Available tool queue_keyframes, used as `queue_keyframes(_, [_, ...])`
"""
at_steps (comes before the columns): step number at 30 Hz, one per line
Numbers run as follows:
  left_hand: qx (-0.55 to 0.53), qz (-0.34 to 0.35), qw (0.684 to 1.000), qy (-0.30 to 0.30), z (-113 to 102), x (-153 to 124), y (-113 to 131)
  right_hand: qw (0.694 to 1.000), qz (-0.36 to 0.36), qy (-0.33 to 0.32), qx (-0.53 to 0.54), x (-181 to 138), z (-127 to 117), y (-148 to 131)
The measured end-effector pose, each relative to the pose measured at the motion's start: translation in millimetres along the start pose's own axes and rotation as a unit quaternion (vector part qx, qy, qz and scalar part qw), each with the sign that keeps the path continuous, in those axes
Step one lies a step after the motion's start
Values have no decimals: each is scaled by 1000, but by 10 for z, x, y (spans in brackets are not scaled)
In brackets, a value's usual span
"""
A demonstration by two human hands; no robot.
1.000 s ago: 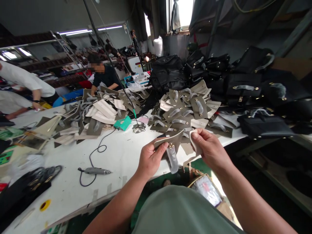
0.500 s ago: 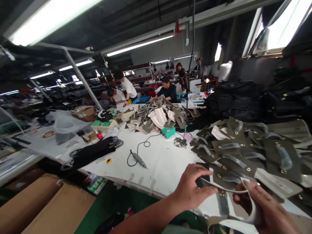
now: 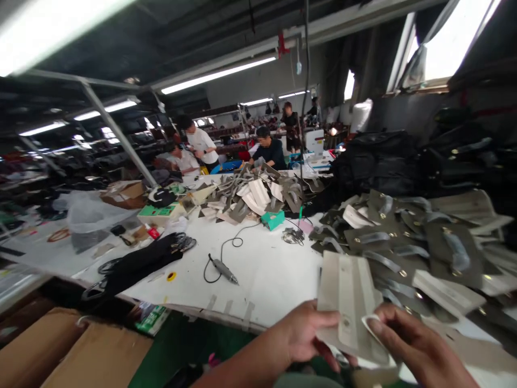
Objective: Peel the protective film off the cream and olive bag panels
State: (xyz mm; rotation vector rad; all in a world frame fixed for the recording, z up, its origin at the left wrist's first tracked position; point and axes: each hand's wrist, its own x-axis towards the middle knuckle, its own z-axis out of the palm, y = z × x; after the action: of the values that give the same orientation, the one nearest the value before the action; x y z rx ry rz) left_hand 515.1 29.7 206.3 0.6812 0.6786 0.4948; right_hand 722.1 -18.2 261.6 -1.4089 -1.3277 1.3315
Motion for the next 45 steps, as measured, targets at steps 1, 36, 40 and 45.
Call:
queue_keyframes(1, [15,22,999,31,61,-12,34,999,0,27,-22,-3,-76,5])
queue_keyframes(36, [193,140,960,146,262,471,400,993,18,66,-96,463,30,257])
queue_keyframes(40, [166,125,962,175,237,558,338,983,13,113,-144,535,144,328])
queue_keyframes(45, [136,134,963,190,155,717,248,972,-14,148,-181,640,220,387])
